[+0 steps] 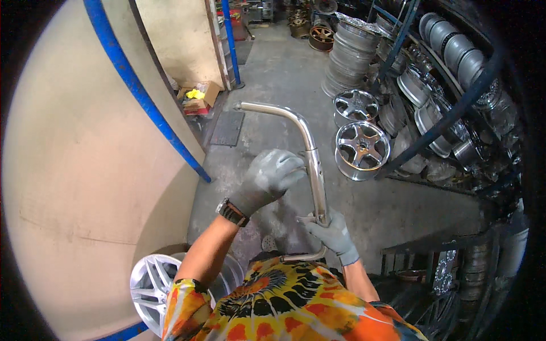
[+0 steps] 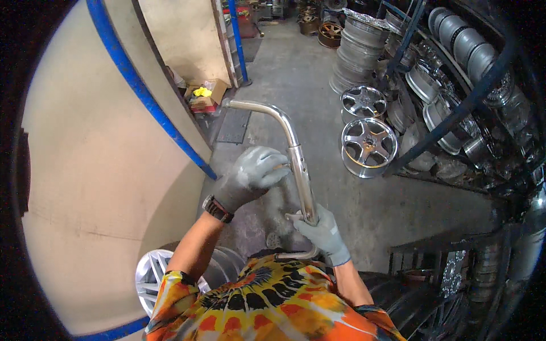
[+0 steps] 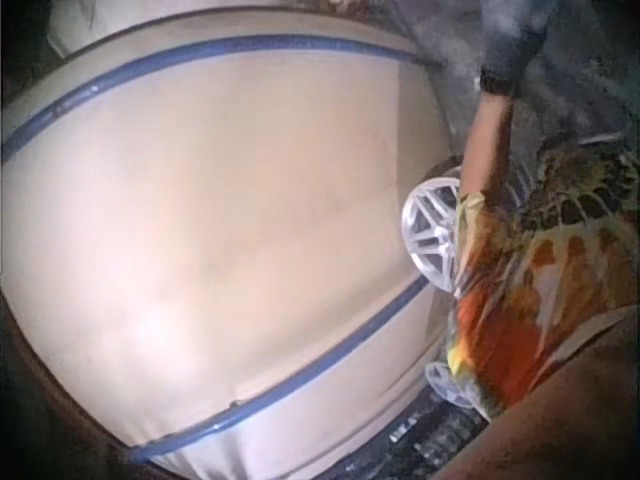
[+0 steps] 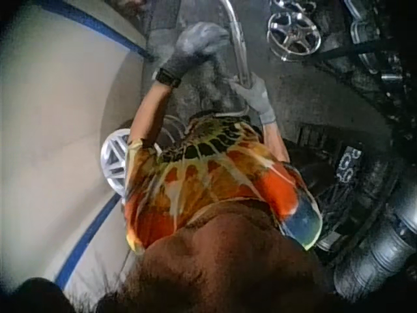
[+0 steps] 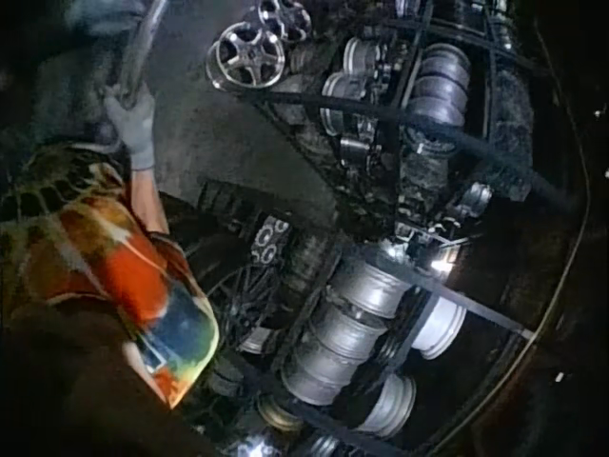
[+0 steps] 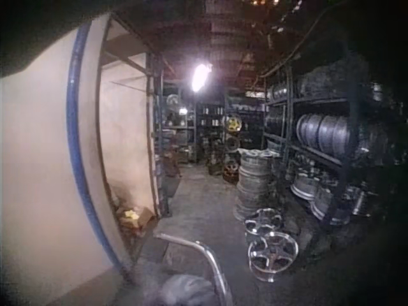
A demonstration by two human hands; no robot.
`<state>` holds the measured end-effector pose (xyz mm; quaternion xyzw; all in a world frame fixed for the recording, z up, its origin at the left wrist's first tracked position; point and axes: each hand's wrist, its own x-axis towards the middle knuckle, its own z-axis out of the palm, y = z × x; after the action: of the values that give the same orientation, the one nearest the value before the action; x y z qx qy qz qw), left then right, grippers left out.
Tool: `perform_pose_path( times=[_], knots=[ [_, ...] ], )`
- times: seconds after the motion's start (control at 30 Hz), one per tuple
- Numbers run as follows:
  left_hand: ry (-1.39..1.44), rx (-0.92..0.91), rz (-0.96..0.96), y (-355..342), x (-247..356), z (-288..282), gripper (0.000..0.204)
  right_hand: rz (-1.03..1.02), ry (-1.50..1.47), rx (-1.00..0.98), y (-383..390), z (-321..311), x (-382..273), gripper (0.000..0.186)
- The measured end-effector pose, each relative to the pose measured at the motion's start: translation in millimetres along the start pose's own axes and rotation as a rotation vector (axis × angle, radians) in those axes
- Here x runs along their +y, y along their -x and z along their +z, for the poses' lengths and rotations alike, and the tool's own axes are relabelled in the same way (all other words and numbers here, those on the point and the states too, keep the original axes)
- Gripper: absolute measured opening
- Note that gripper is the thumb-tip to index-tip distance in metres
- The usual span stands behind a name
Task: The person holds a curved metal pipe and uses a handheld grinder to smooth several sections. They then walk through an area with many car wheels, return to the workspace, and use the grinder on the rim of a car wheel.
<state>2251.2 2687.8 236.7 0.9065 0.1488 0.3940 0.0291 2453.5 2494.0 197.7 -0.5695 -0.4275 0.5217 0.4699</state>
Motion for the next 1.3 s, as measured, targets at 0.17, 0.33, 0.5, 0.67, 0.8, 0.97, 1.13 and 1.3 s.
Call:
perform_pose_path(
  times=[0.17, 0.33, 0.5, 0.67, 0.8, 0.97, 1.13, 1.3],
  knots=[
    [0.094, -0.011, -0.070, -13.4, -39.5, -9.3, 0.023, 0.025, 0.093, -0.059, -46.8, 2.2, -3.3, 0.024],
    [0.062, -0.054, -0.234, -16.8, -52.4, -14.5, 0.024, -0.008, 0.079, -0.150, -89.1, -3.7, -9.7, 0.024],
    [-0.207, 0.054, -0.204, -21.8, -66.7, -12.8, 0.026, 0.041, 0.005, -0.266, -135.6, -11.4, -7.5, 0.026],
    [-0.192, 0.237, -0.606, -16.9, -62.0, -21.5, 0.027, 0.008, 0.102, -0.437, -196.0, -21.9, -9.9, 0.028],
    [-0.410, 0.626, -0.958, -0.5, -40.1, -15.2, 0.025, -0.007, 0.089, -0.659, -230.9, -28.0, -16.7, 0.032],
    [-0.288, 0.860, -1.417, 32.7, 28.5, 8.2, 0.025, -0.012, 0.003, -0.951, -256.8, -16.9, -16.1, 0.033],
    [-0.391, 1.015, -1.480, 22.5, 85.4, 40.4, 0.039, -0.010, 0.255, -1.097, -263.6, 5.4, -8.3, 0.033],
    [-0.609, 0.970, -1.415, 20.3, 110.4, 29.7, 0.053, -0.005, 0.175, -1.296, -255.9, 25.3, -8.3, 0.030]
  ],
)
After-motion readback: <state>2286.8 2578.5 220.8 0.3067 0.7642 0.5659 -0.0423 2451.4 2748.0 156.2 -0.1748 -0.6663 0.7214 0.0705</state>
